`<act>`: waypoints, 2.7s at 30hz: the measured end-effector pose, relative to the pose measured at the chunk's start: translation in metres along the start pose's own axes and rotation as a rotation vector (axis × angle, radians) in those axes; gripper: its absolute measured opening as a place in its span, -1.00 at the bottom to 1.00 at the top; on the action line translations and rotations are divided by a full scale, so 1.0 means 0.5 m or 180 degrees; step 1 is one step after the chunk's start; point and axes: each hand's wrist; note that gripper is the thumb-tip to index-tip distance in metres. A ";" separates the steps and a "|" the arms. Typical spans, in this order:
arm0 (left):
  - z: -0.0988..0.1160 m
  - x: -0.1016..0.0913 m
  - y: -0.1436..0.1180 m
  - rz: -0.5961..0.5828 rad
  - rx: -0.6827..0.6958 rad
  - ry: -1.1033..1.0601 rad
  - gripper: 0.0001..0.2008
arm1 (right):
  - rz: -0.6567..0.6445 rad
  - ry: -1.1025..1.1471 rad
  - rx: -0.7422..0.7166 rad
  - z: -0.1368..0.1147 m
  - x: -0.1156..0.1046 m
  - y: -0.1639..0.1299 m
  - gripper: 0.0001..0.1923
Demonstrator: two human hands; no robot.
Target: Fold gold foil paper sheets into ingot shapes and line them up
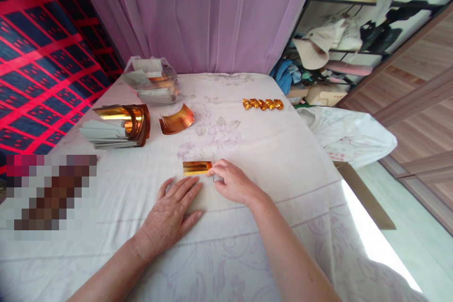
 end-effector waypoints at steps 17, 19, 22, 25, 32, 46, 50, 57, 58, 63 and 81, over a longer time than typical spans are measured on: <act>-0.001 0.001 0.001 0.0012 0.0018 0.0030 -0.50 | 0.0323 -0.0246 0.0253 -0.004 0.028 0.007 -0.84; -0.001 0.002 0.001 0.0043 0.0017 0.0010 -0.50 | 0.0341 -0.0303 0.0284 -0.009 0.028 0.007 -0.84; -0.001 0.004 0.001 0.0052 0.0024 0.0015 -0.50 | 0.0338 -0.0397 0.0334 -0.016 0.026 0.008 -0.82; 0.000 0.004 0.002 0.0054 0.0022 0.0012 -0.50 | 0.0330 -0.0403 0.0358 -0.018 0.025 0.009 -0.82; 0.001 0.001 0.002 0.0049 -0.0040 -0.0080 -0.53 | 0.0301 -0.0372 0.0343 -0.012 0.026 0.007 -0.83; -0.022 0.005 -0.009 -0.0014 0.0125 -0.0045 -0.55 | 0.0316 -0.0261 0.0282 -0.005 0.028 0.006 -0.83; -0.033 0.001 -0.013 -0.0013 0.0135 -0.0072 -0.57 | 0.0321 -0.0271 0.0325 -0.007 0.027 0.007 -0.83; -0.044 -0.016 -0.011 0.0226 0.0006 -0.0357 -0.67 | 0.0308 -0.0210 0.0277 -0.006 0.026 0.005 -0.83; -0.045 -0.018 -0.010 0.0247 -0.0005 -0.0381 -0.68 | 0.0307 -0.0210 0.0278 -0.005 0.027 0.005 -0.84; -0.052 -0.027 -0.009 0.0326 -0.0052 -0.0447 -0.74 | 0.0307 -0.0198 0.0283 -0.002 0.028 0.006 -0.83; -0.074 -0.050 -0.011 0.0531 -0.0058 -0.0376 -0.75 | 0.0320 -0.0208 0.0285 -0.002 0.029 0.006 -0.83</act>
Point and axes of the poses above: each hand's wrist, its own y-axis towards the middle knuckle, its own x-axis out of the palm, z = x × y, and after that the axes turned 2 degrees about -z, right-handed
